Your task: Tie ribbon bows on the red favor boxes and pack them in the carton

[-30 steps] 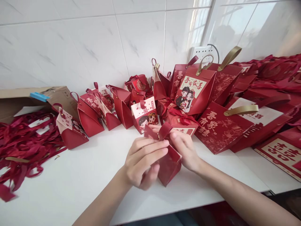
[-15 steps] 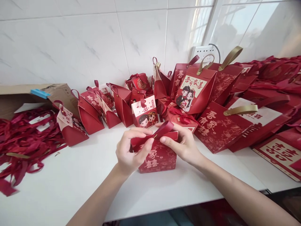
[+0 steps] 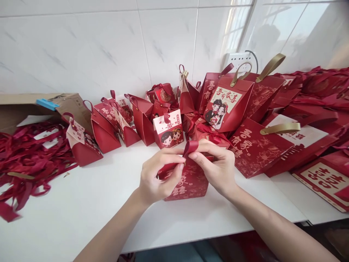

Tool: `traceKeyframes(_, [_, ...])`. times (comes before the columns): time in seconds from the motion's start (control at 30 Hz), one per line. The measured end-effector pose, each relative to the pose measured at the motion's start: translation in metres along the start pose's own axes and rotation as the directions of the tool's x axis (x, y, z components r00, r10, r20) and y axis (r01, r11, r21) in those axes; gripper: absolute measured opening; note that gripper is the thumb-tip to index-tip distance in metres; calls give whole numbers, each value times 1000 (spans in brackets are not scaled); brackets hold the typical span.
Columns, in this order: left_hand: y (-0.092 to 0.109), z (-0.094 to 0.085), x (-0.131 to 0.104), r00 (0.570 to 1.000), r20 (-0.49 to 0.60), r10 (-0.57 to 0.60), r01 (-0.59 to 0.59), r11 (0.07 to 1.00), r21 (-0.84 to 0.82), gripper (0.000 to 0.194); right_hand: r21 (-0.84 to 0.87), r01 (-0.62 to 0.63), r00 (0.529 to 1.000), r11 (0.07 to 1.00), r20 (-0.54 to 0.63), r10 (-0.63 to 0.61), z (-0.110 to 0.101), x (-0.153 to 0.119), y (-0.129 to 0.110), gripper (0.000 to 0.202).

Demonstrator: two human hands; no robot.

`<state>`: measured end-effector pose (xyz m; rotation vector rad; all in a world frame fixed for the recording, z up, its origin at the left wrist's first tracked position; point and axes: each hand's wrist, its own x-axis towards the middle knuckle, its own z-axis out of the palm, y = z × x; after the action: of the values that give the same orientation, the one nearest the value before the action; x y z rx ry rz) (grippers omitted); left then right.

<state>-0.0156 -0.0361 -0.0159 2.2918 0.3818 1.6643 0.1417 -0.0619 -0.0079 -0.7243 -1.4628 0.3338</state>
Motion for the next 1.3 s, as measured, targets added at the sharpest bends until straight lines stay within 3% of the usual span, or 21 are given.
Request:
traceKeyframes(0.1, [2, -1, 1, 1000, 21, 24, -25, 996, 86, 32, -39, -51, 995, 998, -82, 47, 4, -2, -1, 11])
traceKeyframes(0.17, [3, -1, 0, 999, 3, 32, -32, 989, 145, 35, -56, -17, 994, 998, -106, 11, 5, -4, -1, 14])
traceKeyframes(0.27, [3, 0, -2, 999, -40, 33, -24, 978, 208, 38, -136, 186, 982, 973, -4, -189, 3, -6, 0, 8])
traceKeyframes(0.33, [2, 1, -3, 998, -51, 20, -9, 976, 217, 40, -205, 313, 949, 927, 95, -299, 0, -7, 3, 18])
traceKeyframes(0.43, [0, 0, -4, 999, -49, -11, 21, 979, 205, 41, -259, 379, 923, 888, 179, -342, -3, -7, 7, 28])
traceKeyframes(0.57, [-1, 0, -4, 999, -49, -19, 28, 978, 207, 42, -242, 376, 922, 895, 196, -334, -3, -7, 11, 27])
traceKeyframes(0.8, [1, 2, -3, 998, -54, -13, 25, 974, 227, 40, -259, 307, 952, 916, 90, -294, 1, -10, 10, 25])
traceKeyframes(1.13, [1, 2, -4, 999, -50, -15, 26, 974, 224, 36, -235, 212, 977, 949, 42, -208, 2, -11, 6, 14])
traceKeyframes(1.3, [1, 1, -3, 998, -50, -27, 37, 977, 212, 37, -172, 213, 976, 962, 74, -202, 1, -9, 7, 13])
